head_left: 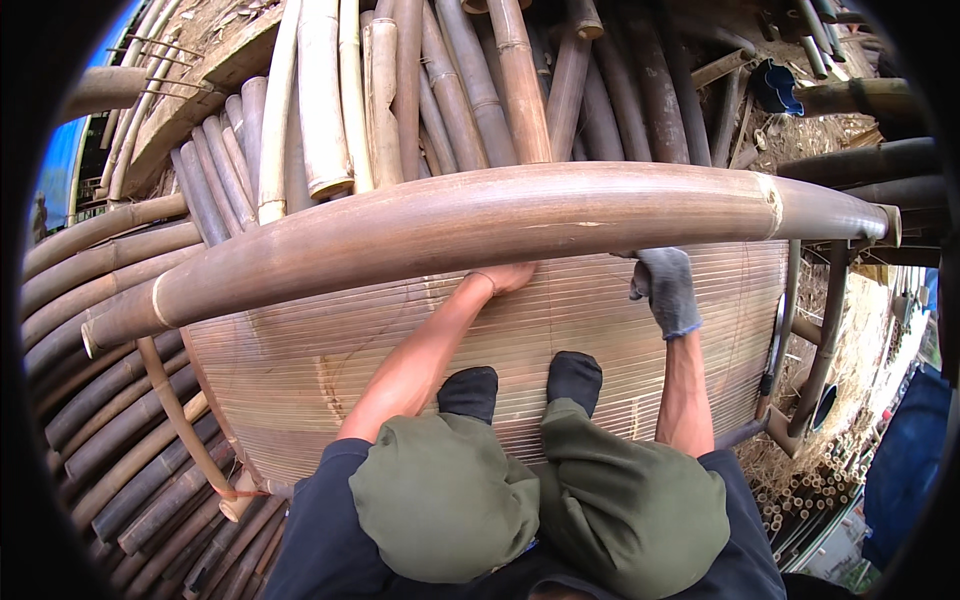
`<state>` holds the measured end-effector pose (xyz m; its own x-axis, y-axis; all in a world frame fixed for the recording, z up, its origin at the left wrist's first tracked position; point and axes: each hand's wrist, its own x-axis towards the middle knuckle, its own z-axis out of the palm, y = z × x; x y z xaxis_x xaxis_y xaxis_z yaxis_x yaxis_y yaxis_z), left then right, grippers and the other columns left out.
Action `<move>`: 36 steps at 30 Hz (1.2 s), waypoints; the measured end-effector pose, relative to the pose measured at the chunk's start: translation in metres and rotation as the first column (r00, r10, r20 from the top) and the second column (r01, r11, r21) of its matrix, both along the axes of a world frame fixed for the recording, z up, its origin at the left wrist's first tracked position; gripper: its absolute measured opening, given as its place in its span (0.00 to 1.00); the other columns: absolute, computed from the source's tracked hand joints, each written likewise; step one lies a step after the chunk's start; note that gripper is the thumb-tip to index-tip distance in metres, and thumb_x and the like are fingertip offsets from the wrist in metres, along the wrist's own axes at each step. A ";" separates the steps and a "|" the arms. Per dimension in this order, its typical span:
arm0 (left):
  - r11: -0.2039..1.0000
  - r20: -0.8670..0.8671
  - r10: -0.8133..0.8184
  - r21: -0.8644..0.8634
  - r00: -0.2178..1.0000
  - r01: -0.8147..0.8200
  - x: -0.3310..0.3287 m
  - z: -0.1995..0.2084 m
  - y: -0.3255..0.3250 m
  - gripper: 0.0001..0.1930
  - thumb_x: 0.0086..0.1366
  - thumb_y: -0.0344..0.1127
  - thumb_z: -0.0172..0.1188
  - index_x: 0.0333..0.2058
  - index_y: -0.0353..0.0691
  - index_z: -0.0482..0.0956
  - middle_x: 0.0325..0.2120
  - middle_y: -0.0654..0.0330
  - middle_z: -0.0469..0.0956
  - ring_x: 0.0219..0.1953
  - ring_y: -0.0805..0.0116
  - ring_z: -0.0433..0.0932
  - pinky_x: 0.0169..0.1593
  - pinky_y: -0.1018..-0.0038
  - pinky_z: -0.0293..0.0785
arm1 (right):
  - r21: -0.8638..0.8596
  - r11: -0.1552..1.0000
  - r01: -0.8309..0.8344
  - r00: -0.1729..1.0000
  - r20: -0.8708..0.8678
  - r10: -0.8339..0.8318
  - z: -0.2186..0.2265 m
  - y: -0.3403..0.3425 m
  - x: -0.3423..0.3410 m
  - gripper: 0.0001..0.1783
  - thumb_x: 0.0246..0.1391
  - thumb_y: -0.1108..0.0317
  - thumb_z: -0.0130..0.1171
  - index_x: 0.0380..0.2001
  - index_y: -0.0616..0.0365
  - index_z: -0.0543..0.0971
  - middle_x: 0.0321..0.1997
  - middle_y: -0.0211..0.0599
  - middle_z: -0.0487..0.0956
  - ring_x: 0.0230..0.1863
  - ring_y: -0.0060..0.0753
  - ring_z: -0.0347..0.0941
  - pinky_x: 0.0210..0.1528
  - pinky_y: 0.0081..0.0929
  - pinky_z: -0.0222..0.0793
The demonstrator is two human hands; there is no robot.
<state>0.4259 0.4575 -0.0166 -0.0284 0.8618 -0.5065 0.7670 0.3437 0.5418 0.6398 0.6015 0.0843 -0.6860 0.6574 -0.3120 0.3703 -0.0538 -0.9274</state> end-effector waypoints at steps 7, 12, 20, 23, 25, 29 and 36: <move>0.981 0.070 0.119 0.143 0.990 -0.128 0.011 0.002 -0.003 0.21 0.72 0.46 0.45 0.54 0.38 0.75 0.55 0.48 0.75 0.58 0.50 0.70 0.61 0.59 0.64 | 0.347 0.592 -0.727 0.624 0.693 0.361 -0.037 -0.067 -0.012 0.09 0.59 0.68 0.50 0.34 0.59 0.79 0.30 0.49 0.79 0.30 0.51 0.77 0.35 0.46 0.74; 0.903 0.101 0.269 0.320 0.958 -0.287 0.018 -0.062 -0.032 0.21 0.68 0.39 0.44 0.57 0.40 0.71 0.59 0.44 0.69 0.58 0.46 0.69 0.63 0.55 0.62 | 0.656 0.545 -0.522 0.851 0.356 0.387 -0.068 -0.108 -0.055 0.06 0.49 0.71 0.55 0.33 0.55 0.76 0.28 0.47 0.76 0.32 0.50 0.76 0.34 0.45 0.73; 0.990 0.061 0.106 0.082 0.992 -0.111 0.009 -0.016 -0.020 0.20 0.71 0.42 0.43 0.49 0.33 0.75 0.51 0.40 0.75 0.56 0.41 0.70 0.59 0.53 0.63 | 0.377 0.588 -0.715 0.698 0.435 0.570 -0.038 -0.064 0.024 0.06 0.47 0.73 0.55 0.31 0.56 0.71 0.27 0.45 0.72 0.33 0.55 0.70 0.34 0.47 0.63; 0.936 0.102 0.267 0.210 0.958 -0.283 -0.001 0.005 -0.041 0.17 0.68 0.38 0.50 0.48 0.32 0.75 0.49 0.40 0.76 0.55 0.41 0.70 0.59 0.52 0.63 | 0.437 0.535 -0.723 0.691 0.469 0.550 -0.047 -0.056 0.032 0.05 0.49 0.71 0.56 0.31 0.58 0.73 0.28 0.43 0.73 0.33 0.48 0.73 0.33 0.42 0.66; 0.667 0.217 0.473 0.545 0.854 -0.508 0.004 0.029 -0.078 0.15 0.65 0.35 0.56 0.46 0.32 0.75 0.47 0.42 0.76 0.53 0.42 0.71 0.57 0.53 0.64 | 0.092 0.844 -0.528 0.779 0.449 0.438 -0.033 -0.054 0.017 0.06 0.51 0.69 0.57 0.30 0.60 0.74 0.30 0.40 0.75 0.33 0.39 0.75 0.32 0.37 0.69; 0.541 -0.190 0.806 0.621 0.561 -0.567 -0.015 0.047 -0.153 0.11 0.59 0.33 0.63 0.39 0.37 0.75 0.39 0.52 0.71 0.45 0.50 0.70 0.51 0.58 0.66 | 0.207 0.974 -0.087 0.970 0.239 0.036 -0.015 -0.049 0.051 0.13 0.62 0.64 0.53 0.37 0.63 0.79 0.34 0.37 0.80 0.31 0.25 0.76 0.32 0.26 0.76; 0.816 -0.534 0.575 0.426 0.620 -0.390 -0.042 0.035 -0.181 0.09 0.63 0.37 0.58 0.33 0.37 0.72 0.40 0.51 0.71 0.39 0.52 0.72 0.44 0.60 0.70 | 0.769 0.522 -0.369 0.501 0.638 -0.585 -0.028 0.049 0.236 0.20 0.61 0.57 0.57 0.45 0.64 0.77 0.45 0.48 0.80 0.40 0.43 0.77 0.45 0.32 0.74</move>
<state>0.3839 0.2762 0.0181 -0.6989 0.7151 0.0128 0.7101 0.6916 0.1326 0.8754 0.6510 0.0563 -0.3425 0.9380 0.0534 0.9312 0.3314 0.1522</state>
